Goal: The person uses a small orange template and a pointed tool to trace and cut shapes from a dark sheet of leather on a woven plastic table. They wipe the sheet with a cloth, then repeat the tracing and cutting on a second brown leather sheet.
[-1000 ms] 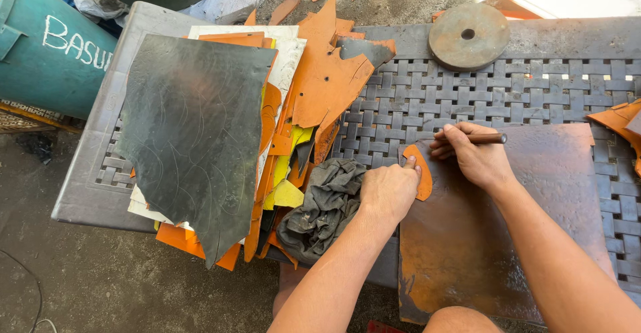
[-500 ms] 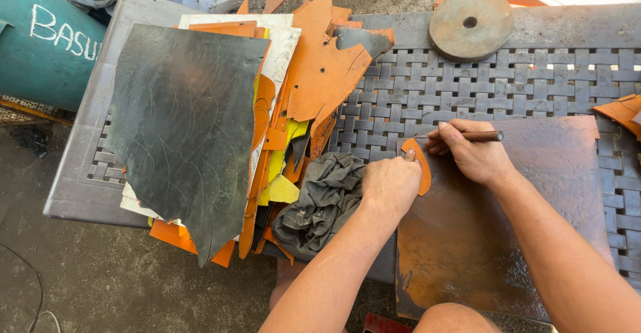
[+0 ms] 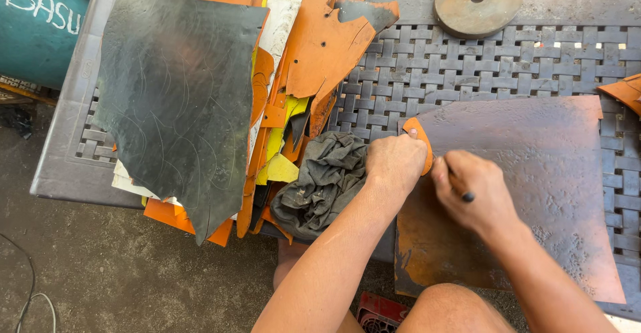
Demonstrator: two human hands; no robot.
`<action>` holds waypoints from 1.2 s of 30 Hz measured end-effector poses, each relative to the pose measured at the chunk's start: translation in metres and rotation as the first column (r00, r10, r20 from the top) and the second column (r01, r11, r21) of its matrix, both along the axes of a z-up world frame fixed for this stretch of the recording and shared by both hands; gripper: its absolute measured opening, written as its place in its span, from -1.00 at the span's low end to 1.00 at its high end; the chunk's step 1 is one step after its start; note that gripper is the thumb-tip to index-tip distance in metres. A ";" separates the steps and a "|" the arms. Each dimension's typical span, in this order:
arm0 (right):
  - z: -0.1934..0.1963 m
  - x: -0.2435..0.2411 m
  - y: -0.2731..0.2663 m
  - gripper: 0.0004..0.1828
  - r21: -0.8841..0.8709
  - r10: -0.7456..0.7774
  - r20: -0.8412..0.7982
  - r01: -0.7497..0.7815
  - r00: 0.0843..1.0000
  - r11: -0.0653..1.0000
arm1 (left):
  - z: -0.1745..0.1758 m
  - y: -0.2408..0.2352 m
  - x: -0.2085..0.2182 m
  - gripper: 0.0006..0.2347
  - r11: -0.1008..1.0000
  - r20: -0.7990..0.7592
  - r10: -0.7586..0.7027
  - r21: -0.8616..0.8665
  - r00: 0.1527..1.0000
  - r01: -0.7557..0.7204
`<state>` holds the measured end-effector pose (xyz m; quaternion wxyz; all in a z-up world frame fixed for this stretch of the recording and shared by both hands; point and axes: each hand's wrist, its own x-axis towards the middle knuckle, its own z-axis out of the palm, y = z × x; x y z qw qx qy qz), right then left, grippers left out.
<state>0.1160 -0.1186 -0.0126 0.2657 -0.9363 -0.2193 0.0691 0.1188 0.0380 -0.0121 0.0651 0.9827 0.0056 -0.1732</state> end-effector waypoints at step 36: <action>-0.001 -0.021 -0.014 -0.77 0.395 0.256 -0.015 -0.230 0.966 0.890 | 0.007 0.000 0.038 -0.89 0.983 0.083 -0.183 0.030 0.980 0.181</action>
